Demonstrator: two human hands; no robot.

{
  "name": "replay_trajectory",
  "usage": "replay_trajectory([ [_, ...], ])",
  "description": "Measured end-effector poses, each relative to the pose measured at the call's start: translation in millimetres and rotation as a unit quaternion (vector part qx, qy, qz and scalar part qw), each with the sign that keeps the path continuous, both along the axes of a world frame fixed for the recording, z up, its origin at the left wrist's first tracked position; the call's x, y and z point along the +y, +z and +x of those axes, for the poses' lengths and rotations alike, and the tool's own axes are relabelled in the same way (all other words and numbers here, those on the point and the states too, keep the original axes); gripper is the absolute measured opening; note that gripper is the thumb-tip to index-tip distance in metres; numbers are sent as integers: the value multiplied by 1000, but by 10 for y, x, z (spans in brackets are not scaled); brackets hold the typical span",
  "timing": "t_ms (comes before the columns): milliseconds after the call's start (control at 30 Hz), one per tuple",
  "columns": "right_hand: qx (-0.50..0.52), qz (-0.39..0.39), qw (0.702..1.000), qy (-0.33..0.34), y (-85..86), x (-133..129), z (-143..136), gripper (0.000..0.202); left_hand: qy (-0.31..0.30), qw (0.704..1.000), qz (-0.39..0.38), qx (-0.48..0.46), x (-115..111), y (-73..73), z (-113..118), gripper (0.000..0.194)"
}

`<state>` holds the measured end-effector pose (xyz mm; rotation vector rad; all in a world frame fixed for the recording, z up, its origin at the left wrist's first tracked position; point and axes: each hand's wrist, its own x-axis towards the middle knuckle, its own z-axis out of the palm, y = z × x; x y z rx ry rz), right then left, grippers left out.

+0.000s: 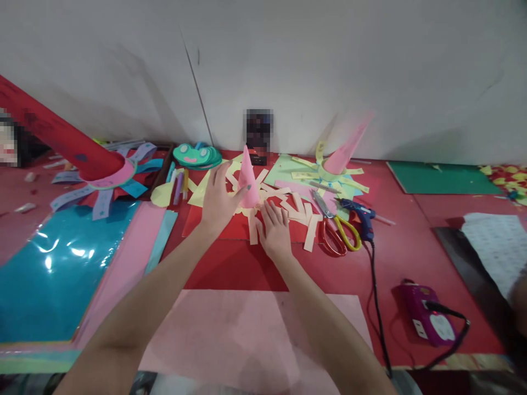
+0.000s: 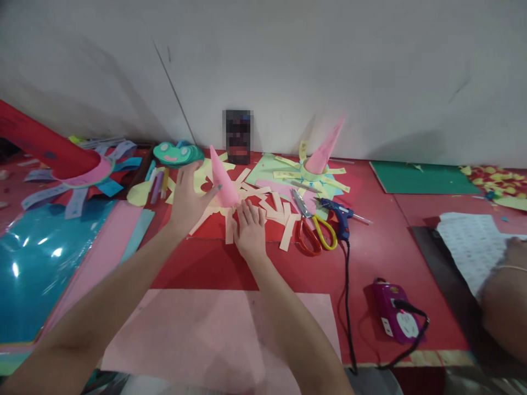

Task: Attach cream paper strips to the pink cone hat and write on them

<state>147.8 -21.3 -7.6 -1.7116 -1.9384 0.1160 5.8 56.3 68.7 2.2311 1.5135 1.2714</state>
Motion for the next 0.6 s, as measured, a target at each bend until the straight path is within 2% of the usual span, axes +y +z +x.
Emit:
replay_trajectory([
  [100,40,32,998,-36,21,-12,76,41,-19,999,-31,-18,143,32,178,59],
  [233,93,37,992,-78,17,-13,215,40,5,996,-75,-53,232,-66,290,57],
  [333,132,26,986,-95,35,1,296,39,18,992,-90,-87,267,-89,242,51],
  [433,154,37,981,-115,95,14,384,35,28,986,-95,-133,292,-18,135,46],
  [600,82,68,984,-146,116,41,595,25,45,980,-67,-181,316,131,-45,48],
])
